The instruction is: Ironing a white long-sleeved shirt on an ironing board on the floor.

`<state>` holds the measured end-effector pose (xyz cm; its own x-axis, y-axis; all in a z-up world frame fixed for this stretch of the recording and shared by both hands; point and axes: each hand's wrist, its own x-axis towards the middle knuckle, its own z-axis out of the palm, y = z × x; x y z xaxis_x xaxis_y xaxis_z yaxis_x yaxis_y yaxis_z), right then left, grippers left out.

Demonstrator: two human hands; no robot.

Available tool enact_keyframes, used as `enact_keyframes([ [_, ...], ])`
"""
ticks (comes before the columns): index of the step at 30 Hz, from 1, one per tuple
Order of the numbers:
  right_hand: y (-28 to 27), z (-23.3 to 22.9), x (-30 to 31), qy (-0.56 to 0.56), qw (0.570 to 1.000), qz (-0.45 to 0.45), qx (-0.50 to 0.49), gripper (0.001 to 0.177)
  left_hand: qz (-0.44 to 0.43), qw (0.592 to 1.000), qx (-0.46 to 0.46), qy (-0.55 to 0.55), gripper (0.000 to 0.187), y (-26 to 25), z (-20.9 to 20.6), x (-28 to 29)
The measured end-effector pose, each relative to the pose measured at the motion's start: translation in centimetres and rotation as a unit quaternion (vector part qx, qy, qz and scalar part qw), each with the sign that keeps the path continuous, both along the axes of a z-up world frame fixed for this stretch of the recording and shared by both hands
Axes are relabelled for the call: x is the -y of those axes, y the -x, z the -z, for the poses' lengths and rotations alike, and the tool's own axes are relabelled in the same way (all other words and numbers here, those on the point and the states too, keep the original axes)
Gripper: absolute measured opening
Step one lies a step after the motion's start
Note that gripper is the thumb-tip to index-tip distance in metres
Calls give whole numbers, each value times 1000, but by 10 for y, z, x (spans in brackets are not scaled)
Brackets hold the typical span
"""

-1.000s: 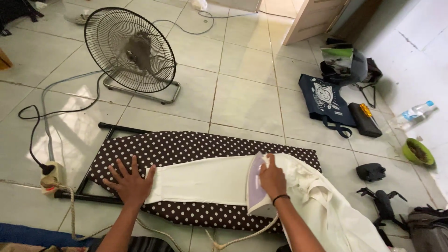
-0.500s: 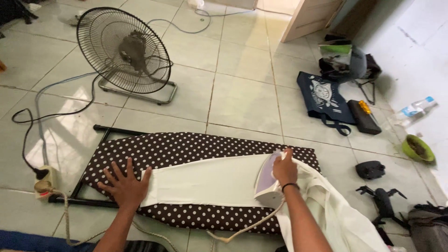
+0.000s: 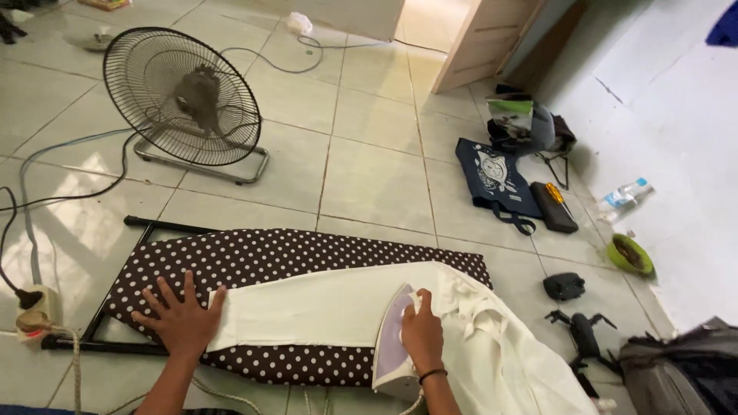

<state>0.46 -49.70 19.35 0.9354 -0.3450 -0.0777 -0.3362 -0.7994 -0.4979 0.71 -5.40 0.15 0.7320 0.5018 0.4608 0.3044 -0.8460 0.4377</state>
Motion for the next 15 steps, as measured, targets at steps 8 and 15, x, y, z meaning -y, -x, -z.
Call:
enact_keyframes([
  [8, -92, 48, 46, 51, 996, 36, 59, 44, -19, 999, -30, -18, 94, -5, 8, -4],
  [15, -163, 59, 83, 20, 996, 51, 69, 51, -17, 999, -38, 0, 93, -4, -2, 2],
])
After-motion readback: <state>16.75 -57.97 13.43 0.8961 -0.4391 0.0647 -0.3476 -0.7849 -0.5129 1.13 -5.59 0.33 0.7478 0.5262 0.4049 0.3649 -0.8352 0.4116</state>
